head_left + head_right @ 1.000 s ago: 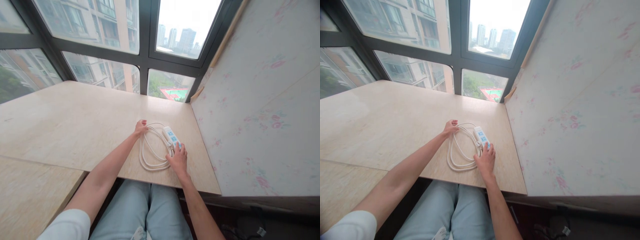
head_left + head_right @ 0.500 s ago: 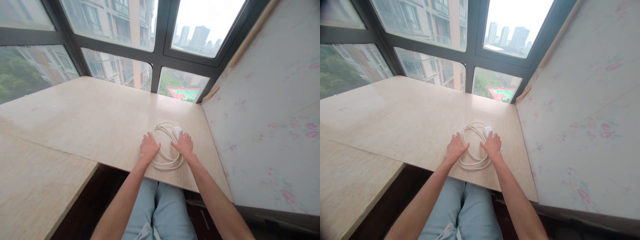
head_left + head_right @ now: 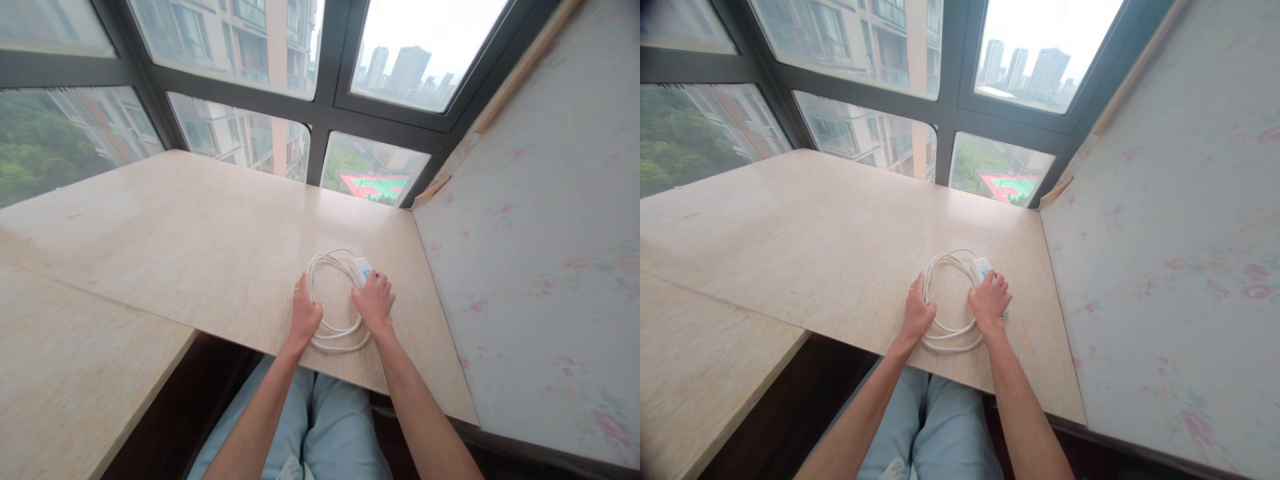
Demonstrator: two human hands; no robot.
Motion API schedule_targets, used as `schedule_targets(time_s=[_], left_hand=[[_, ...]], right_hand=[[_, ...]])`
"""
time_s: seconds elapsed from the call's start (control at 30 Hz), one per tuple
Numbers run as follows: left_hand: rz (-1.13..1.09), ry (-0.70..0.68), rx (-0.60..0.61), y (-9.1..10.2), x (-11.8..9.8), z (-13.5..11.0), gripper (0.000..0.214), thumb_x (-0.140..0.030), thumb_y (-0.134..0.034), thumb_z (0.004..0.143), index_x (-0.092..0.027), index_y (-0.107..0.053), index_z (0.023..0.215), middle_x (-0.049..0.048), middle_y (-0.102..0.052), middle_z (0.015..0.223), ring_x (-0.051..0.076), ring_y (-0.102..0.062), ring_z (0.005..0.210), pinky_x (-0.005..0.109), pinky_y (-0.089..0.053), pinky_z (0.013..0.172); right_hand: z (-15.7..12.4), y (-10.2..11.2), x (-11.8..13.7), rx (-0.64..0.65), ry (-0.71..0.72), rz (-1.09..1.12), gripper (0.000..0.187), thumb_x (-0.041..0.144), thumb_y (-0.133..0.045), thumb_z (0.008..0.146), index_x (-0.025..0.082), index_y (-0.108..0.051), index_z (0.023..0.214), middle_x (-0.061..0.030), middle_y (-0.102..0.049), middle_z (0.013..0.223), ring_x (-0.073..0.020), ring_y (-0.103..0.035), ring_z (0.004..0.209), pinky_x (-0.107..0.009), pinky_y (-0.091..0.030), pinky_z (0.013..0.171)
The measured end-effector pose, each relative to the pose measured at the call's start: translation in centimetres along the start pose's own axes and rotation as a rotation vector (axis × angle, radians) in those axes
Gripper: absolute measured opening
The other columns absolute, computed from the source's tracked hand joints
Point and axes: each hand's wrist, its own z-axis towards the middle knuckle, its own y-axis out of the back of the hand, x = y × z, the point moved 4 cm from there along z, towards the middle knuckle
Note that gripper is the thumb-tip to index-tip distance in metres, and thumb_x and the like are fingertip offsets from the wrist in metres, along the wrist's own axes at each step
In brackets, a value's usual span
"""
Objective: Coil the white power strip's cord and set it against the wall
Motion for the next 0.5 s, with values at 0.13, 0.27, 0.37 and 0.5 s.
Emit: schedule_targets(time_s=[0.13, 0.27, 0.37, 0.5], left_hand=[[0.074, -0.038, 0.018, 0.3, -0.6, -1.7, 0.078, -0.007, -0.054, 0.070, -0.009, -0.032, 0.145, 0.0209, -0.038, 0.148, 0.034, -0.033, 0.140, 0.053, -0.032, 0.115], [0.103, -0.038, 0.050, 0.1, -1.4, -3.5, 0.072, -0.009, -0.055, 0.074, -0.010, -0.035, 0.143, 0.0208, -0.035, 0.150, 0.035, -0.030, 0.142, 0.054, -0.033, 0.114], [0.100, -0.019, 0.064, -0.3, -1.8, -3.9, 0.069, -0.003, -0.051, 0.071, -0.010, -0.041, 0.140, 0.0207, -0.036, 0.149, 0.034, -0.032, 0.141, 0.053, -0.036, 0.113], [0.079, -0.012, 0.058, -1.1, -2.2, -3.1, 0.066, 0.001, -0.048, 0.069, -0.010, -0.047, 0.135, 0.0196, -0.039, 0.147, 0.032, -0.036, 0.139, 0.050, -0.038, 0.112]], right_hand=[[-0.1, -0.1, 0.0, -0.011, -0.027, 0.003, 0.054, 0.026, -0.051, 0.081, 0.009, -0.048, 0.132, -0.0216, -0.051, 0.126, -0.0323, -0.052, 0.108, -0.043, -0.046, 0.079], [-0.3, 0.1, 0.1, -0.016, -0.038, -0.001, 0.054, 0.023, -0.048, 0.083, 0.008, -0.046, 0.135, -0.0238, -0.051, 0.128, -0.0325, -0.053, 0.108, -0.044, -0.046, 0.080], [-0.6, 0.2, 0.0, -0.008, -0.048, -0.016, 0.055, 0.022, -0.045, 0.084, 0.007, -0.045, 0.137, -0.0248, -0.050, 0.130, -0.0328, -0.053, 0.109, -0.045, -0.047, 0.081], [-0.8, 0.2, -0.8, -0.005, -0.057, -0.044, 0.056, 0.022, -0.044, 0.085, 0.007, -0.045, 0.138, -0.0247, -0.049, 0.133, -0.0335, -0.052, 0.112, -0.046, -0.047, 0.082]])
